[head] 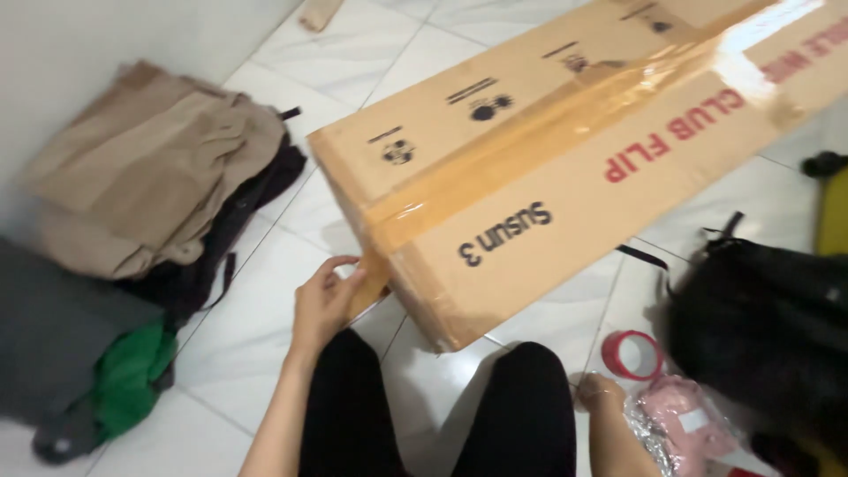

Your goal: Assembling and taping a large cardboard box on the floor.

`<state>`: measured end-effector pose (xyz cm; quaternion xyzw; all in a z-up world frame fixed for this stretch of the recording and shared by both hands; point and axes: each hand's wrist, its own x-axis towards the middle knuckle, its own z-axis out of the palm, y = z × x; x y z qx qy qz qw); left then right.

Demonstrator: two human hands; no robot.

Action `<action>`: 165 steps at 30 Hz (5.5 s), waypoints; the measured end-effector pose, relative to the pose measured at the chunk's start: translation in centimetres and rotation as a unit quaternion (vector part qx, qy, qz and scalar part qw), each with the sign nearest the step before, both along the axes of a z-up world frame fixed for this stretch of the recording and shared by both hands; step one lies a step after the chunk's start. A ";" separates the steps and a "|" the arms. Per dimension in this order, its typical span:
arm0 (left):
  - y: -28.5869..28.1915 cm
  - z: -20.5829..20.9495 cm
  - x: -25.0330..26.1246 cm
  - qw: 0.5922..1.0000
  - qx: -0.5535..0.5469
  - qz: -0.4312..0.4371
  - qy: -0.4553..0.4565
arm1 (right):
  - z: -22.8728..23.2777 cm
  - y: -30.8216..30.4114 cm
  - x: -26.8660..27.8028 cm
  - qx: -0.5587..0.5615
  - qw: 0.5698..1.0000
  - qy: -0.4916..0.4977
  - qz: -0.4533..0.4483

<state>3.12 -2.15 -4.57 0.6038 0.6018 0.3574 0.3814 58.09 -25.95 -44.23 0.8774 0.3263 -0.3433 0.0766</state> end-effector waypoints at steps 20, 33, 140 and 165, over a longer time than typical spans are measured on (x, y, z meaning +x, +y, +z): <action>4.3 -5.7 -1.9 0.974 0.074 -0.196 -0.081 | 38.3 0.7 -30.6 0.289 0.654 0.609 -0.343; 4.6 -4.4 -2.0 0.973 0.099 -0.181 -0.107 | 45.0 10.7 -41.4 0.501 0.849 0.085 0.145; 6.4 -13.6 3.1 0.961 0.095 -0.031 -0.257 | 41.5 12.9 -27.3 0.813 0.574 0.017 -0.093; 7.7 19.2 11.2 0.887 0.311 -0.166 0.297 | 17.8 21.9 -19.4 0.434 0.670 0.458 -0.390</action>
